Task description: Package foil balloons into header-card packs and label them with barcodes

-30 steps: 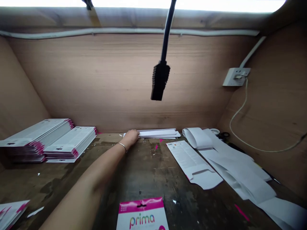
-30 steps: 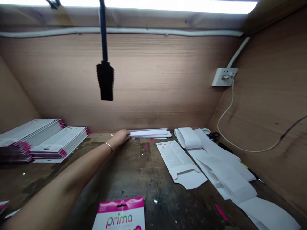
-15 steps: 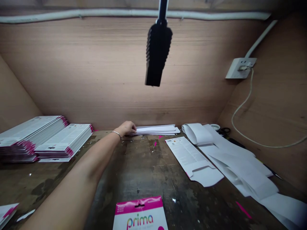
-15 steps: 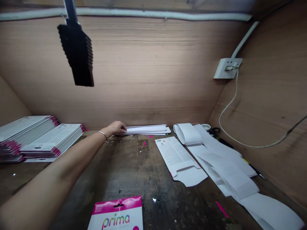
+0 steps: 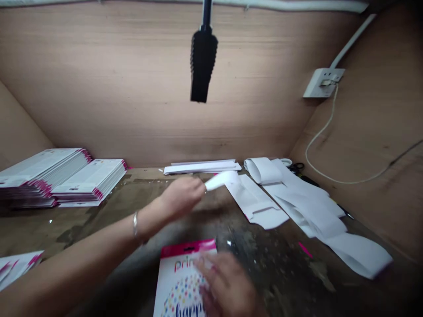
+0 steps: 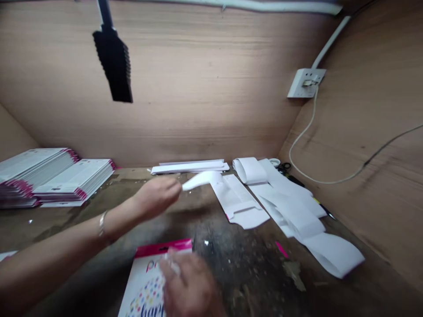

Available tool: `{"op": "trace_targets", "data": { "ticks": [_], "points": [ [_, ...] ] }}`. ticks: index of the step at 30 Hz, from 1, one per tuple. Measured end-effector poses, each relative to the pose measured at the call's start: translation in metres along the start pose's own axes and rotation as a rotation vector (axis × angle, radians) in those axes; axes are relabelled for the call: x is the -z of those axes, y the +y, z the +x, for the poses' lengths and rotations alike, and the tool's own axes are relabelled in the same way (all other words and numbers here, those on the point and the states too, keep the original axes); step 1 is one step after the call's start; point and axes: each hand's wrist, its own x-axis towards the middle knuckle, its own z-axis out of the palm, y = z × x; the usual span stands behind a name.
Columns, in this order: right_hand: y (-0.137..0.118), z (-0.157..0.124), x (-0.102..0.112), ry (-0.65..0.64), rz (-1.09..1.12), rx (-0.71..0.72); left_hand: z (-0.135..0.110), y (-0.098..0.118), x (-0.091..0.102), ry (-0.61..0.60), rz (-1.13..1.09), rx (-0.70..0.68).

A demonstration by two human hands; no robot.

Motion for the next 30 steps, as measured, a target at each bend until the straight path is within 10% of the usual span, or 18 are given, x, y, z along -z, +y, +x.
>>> {"op": "trace_targets", "data": {
  "ticks": [2,6,10,12,16,23,30],
  "points": [
    [0.007,0.011,0.024,0.043,-0.132,-0.014,-0.043,0.051,0.016,0.092,-0.002,-0.28],
    [0.015,0.015,0.057,-0.337,-0.103,0.039,-0.11,0.109,0.043,0.336,-0.063,-0.414],
    [0.014,-0.002,0.066,-0.394,-0.05,-0.029,-0.145,0.121,0.048,0.449,-0.588,0.328],
    [0.011,-0.009,0.067,-0.346,-0.075,-0.02,-0.154,0.126,0.045,0.299,-1.123,0.748],
    [0.006,-0.014,0.069,-0.382,-0.113,0.096,-0.164,0.139,0.039,0.021,-1.79,1.049],
    [0.001,-0.004,0.069,-0.509,0.174,-0.114,-0.169,0.152,0.03,0.098,-1.537,1.124],
    [-0.008,0.007,0.042,-0.564,0.415,-0.481,-0.198,0.145,0.026,0.328,-0.815,0.787]
  ]
}}
